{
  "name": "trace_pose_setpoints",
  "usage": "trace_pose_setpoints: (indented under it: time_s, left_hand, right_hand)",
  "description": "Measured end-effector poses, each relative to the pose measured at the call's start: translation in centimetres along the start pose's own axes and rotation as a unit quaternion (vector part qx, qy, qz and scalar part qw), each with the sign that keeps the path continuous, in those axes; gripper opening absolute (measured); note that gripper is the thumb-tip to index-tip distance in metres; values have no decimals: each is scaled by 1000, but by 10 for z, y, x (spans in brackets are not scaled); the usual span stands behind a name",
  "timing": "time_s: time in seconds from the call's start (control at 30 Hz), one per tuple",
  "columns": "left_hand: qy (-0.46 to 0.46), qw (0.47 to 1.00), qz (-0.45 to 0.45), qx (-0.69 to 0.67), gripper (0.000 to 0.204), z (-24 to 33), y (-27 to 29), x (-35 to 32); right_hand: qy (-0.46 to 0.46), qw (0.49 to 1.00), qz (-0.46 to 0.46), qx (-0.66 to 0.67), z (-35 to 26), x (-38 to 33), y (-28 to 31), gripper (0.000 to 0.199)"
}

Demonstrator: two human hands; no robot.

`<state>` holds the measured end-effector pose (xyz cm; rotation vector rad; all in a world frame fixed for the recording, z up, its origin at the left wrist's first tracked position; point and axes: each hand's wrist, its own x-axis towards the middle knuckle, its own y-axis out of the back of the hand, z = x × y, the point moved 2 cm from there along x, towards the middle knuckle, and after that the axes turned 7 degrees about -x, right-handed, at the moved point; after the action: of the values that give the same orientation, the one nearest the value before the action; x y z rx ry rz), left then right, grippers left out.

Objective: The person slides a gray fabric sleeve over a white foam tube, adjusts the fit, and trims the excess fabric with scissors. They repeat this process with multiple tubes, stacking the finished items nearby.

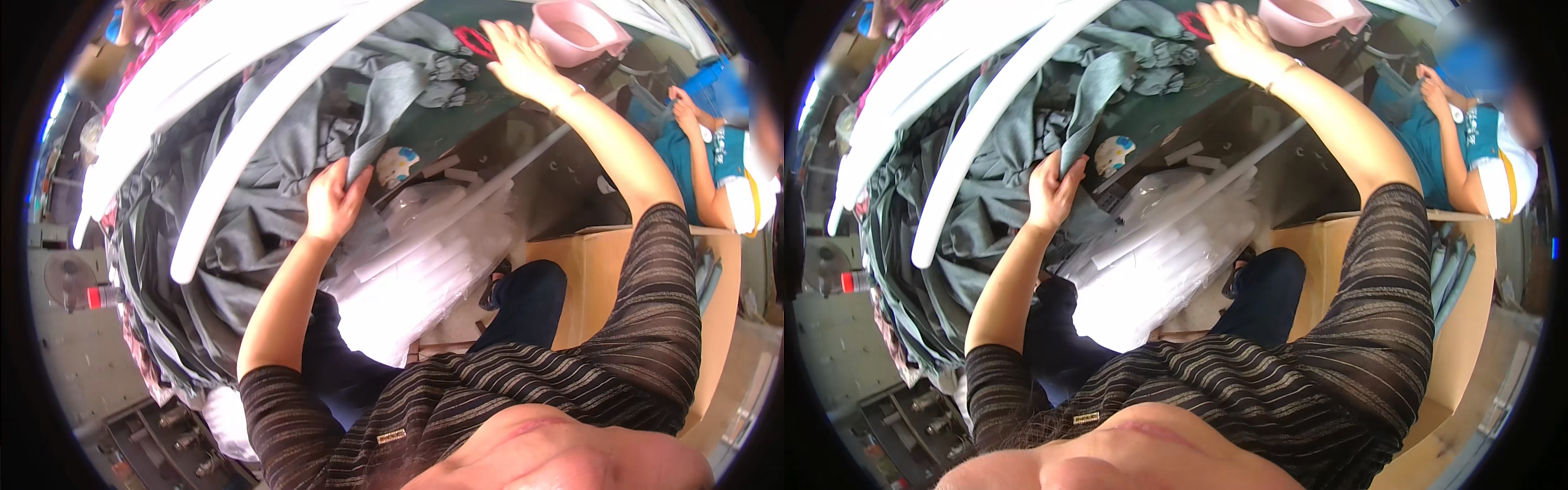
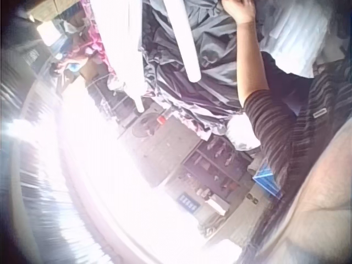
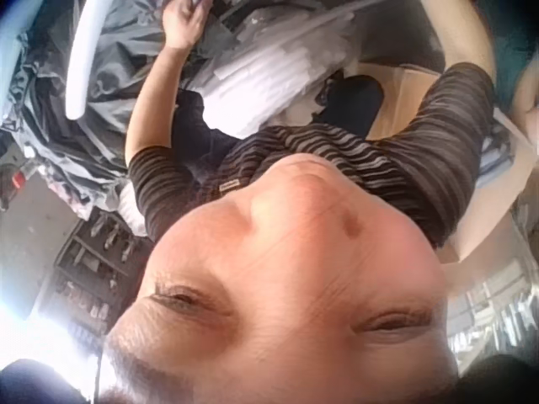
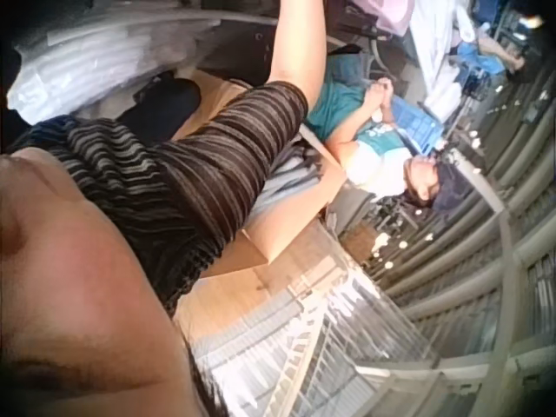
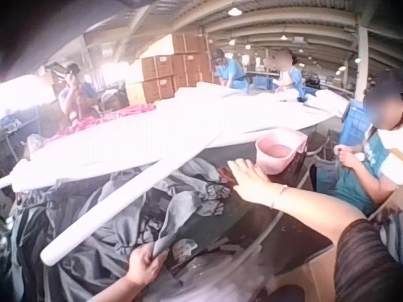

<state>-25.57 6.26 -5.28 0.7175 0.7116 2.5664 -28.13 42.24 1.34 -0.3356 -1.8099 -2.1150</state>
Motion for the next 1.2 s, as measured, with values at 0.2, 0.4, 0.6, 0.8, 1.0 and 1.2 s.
trace_pose_setpoints:
  time_s: [0.2,0.4,0.6,0.8,1.0,1.2]
  left_hand:
    - [-3,996,-14,-83,21,5,1,-9]
    - [104,978,-40,-174,35,24,-8,-2]
    - [52,996,-59,37,28,35,-24,14]
    - [19,998,-14,66,17,37,-26,11]
    - [19,998,-17,57,15,35,-25,10]
    - [6,999,-14,52,14,35,-26,11]
  right_hand:
    - [295,954,54,18,-130,-11,50,52]
    - [204,970,129,1,-22,11,40,19]
    - [-125,960,200,147,183,40,37,37]
    - [-279,958,4,62,203,49,-22,37]
    - [-288,956,-55,24,204,73,-53,36]
    - [-286,955,-76,11,209,81,-60,36]
